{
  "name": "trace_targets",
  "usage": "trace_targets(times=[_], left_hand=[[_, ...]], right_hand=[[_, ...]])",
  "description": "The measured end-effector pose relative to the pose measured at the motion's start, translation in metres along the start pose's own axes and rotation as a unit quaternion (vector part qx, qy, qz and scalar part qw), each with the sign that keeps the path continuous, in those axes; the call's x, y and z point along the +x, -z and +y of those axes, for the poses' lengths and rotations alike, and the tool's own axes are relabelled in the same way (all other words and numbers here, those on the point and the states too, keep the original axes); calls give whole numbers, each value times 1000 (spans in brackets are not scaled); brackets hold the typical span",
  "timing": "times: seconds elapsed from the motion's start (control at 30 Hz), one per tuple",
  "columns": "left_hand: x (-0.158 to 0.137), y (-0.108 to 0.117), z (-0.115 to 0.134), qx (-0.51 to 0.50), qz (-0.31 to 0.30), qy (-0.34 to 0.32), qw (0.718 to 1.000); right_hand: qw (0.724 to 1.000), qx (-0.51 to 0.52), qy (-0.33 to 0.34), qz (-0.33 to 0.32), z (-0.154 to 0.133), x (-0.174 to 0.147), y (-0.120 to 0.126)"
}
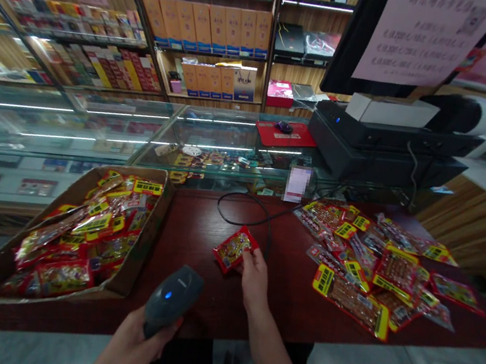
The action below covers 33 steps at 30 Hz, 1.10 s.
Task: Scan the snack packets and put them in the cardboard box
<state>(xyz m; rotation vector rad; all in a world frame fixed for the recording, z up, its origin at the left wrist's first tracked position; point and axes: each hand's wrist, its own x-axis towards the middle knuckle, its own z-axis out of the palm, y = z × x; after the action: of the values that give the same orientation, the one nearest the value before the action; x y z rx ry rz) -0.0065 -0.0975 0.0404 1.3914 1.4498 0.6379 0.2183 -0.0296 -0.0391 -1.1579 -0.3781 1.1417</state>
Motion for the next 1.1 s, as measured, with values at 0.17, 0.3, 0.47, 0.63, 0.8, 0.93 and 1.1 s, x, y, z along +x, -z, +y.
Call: trace_targets(times=[0.17,0.3,0.47,0.63,0.8,0.93,1.1], left_hand=[[2,-4,9,-2,-29,1,1000],[2,-5,13,-4,-25,3,1000],[2,-7,12,3,-34,9,999],[2,-7,15,18,-60,-14,998],[3,-7,20,42,-85,-42,995],[4,-9,18,39,-89,-45,994],[3,-7,11,28,-74,-31,996]], right_hand=[[1000,22,-16,15,-1,4,1],[997,56,-27,34,-2,5,0],[997,60,-31,26,-6,3,-3],[996,69,-38,34,-7,4,-3],[995,87,-40,18,-5,5,-2],[995,93,-41,16,-5,6,-2],[998,55,-32,23,-7,3,1]])
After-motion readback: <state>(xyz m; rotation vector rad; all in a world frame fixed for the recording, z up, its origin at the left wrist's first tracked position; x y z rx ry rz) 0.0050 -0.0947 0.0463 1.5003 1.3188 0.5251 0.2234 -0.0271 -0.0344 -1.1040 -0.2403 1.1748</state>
